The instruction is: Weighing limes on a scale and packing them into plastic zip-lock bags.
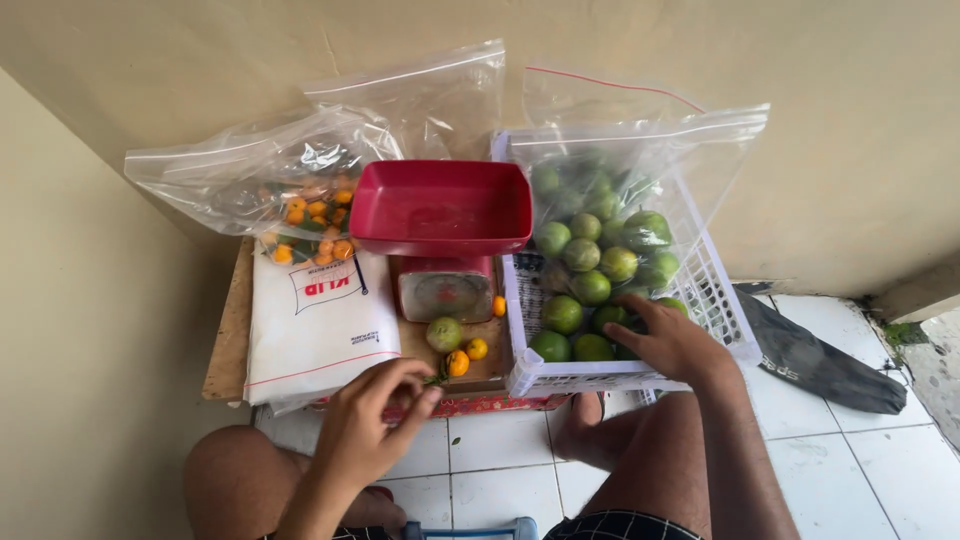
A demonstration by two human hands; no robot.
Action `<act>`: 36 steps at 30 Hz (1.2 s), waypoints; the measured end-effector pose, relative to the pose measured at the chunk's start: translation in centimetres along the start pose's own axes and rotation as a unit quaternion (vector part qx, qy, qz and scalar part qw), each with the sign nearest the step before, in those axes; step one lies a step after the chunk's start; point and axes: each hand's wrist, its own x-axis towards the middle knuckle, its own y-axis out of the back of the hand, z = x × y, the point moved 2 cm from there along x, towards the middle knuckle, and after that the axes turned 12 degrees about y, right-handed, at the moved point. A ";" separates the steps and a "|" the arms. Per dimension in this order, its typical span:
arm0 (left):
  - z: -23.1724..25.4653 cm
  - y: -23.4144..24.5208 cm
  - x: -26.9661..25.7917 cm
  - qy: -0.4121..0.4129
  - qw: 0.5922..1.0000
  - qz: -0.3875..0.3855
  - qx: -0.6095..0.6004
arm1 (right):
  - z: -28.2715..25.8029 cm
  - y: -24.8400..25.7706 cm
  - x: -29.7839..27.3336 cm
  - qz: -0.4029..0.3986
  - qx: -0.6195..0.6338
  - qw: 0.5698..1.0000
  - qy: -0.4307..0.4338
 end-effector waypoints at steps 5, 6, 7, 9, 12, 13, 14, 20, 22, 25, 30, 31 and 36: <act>-6.2 2.9 -2.7 0.158 0.985 0.052 0.046 | -0.9 0.7 -0.7 0.074 0.005 0.997 0.003; -7.2 3.1 -2.9 0.162 0.984 0.057 0.046 | -0.8 0.5 -1.0 0.072 0.003 0.997 0.008; -8.3 3.3 -2.8 0.138 0.983 0.063 0.107 | -0.7 0.4 -0.9 0.082 0.009 0.997 0.001; -11.2 3.0 -3.0 0.117 0.976 0.073 0.167 | -0.8 0.4 -0.8 0.092 0.013 0.996 -0.002; -16.6 1.2 -3.9 0.123 0.949 0.038 0.290 | -1.0 0.6 -0.7 0.093 0.021 0.995 -0.017; -17.9 0.4 -4.5 0.108 0.942 0.043 0.315 | -1.0 0.5 -0.8 0.095 0.025 0.995 -0.019; -19.2 -0.3 -5.1 0.094 0.935 0.047 0.340 | -1.0 0.5 -0.8 0.096 0.028 0.995 -0.020; -19.2 0.2 -5.1 0.106 0.939 0.046 0.323 | -1.6 0.6 -0.9 0.085 0.040 0.994 -0.050; -19.2 0.6 -5.0 0.110 0.940 0.050 0.320 | -1.6 0.7 -0.7 0.085 0.037 0.994 -0.049; -19.6 0.4 -5.2 0.112 0.937 0.053 0.326 | -1.7 0.7 -0.9 0.085 0.038 0.994 -0.054; -17.9 0.1 -5.4 0.109 0.941 0.053 0.316 | -1.6 0.6 -1.0 0.098 0.031 0.993 -0.066; -16.7 0.2 -5.3 0.110 0.951 0.068 0.282 | -1.6 0.6 -1.0 0.104 0.026 0.993 -0.056; -10.4 -0.8 -3.5 0.074 0.982 0.122 0.127 | -1.7 0.8 -1.1 0.112 0.006 0.993 -0.045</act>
